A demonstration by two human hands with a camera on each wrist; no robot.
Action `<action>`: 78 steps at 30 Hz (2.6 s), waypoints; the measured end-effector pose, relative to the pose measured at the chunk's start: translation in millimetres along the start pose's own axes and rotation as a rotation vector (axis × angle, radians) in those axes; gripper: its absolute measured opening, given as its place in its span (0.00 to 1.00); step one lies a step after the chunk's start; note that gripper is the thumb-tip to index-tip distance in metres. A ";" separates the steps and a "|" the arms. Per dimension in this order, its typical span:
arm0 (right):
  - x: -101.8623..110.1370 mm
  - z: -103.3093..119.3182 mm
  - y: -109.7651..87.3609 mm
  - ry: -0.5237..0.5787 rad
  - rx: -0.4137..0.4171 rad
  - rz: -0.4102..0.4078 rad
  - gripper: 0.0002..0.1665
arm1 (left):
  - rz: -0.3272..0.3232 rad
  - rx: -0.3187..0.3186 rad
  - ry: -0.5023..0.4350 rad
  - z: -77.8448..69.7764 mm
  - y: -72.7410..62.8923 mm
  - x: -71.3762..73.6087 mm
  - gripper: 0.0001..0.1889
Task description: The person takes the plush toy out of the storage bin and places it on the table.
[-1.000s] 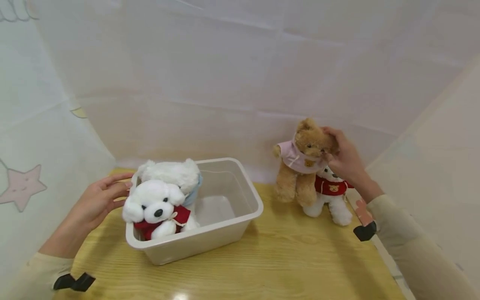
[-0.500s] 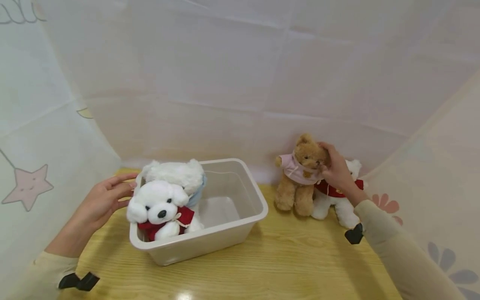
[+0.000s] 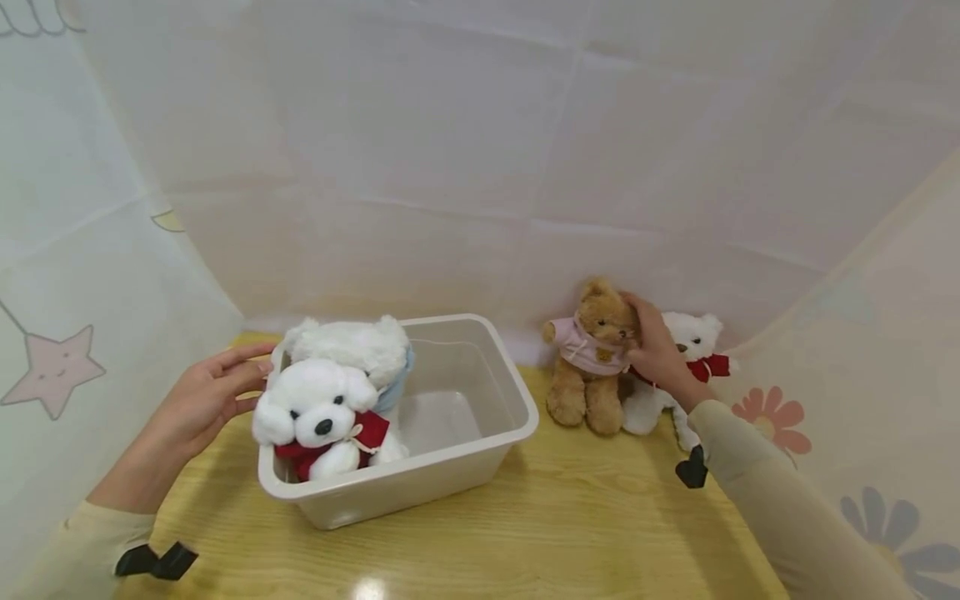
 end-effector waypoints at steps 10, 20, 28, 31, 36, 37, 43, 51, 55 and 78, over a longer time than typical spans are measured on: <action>-12.8 -6.9 -0.8 -0.089 0.130 -0.038 0.48 | 0.011 0.005 -0.018 -1.8 1.7 -1.6 0.31; -7.2 10.3 0.0 -0.123 0.088 -0.001 0.45 | 0.020 0.000 -0.001 -0.2 5.4 -3.2 0.31; 10.2 74.0 13.1 -0.113 0.171 0.002 0.30 | -0.003 -0.003 0.005 -1.6 4.4 2.5 0.30; 13.0 104.1 15.3 -0.102 0.217 0.035 0.27 | -0.006 -0.011 -0.005 -2.1 3.7 2.9 0.29; 8.2 154.7 17.7 -0.103 0.329 0.090 0.29 | -0.005 -0.020 -0.013 -2.4 2.1 0.4 0.29; 4.8 163.8 19.1 -0.100 0.357 0.101 0.30 | -0.008 -0.021 -0.014 -2.5 1.4 0.2 0.29; -20.5 215.9 24.7 -0.071 0.481 0.157 0.32 | -0.019 -0.026 -0.013 -7.4 -2.2 -2.6 0.29; -64.2 269.2 27.6 0.030 0.578 0.285 0.39 | -0.042 -0.014 -0.007 -10.8 -6.8 -8.3 0.29; -90.7 288.3 27.2 0.098 0.673 0.319 0.38 | -0.045 -0.015 -0.018 -11.9 -6.2 -11.7 0.29; -169.5 338.2 9.9 0.081 0.489 0.581 0.44 | -0.042 0.019 -0.008 -16.5 -0.8 -20.1 0.29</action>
Point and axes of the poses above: each hand's wrist, its own y-axis towards the middle knuckle, its own x-axis out of the back of the hand, z = x × y, the point moved 2 cm from there along y, towards the middle knuckle, and after that the axes turned 9 degrees about y, right-handed, at the moved point
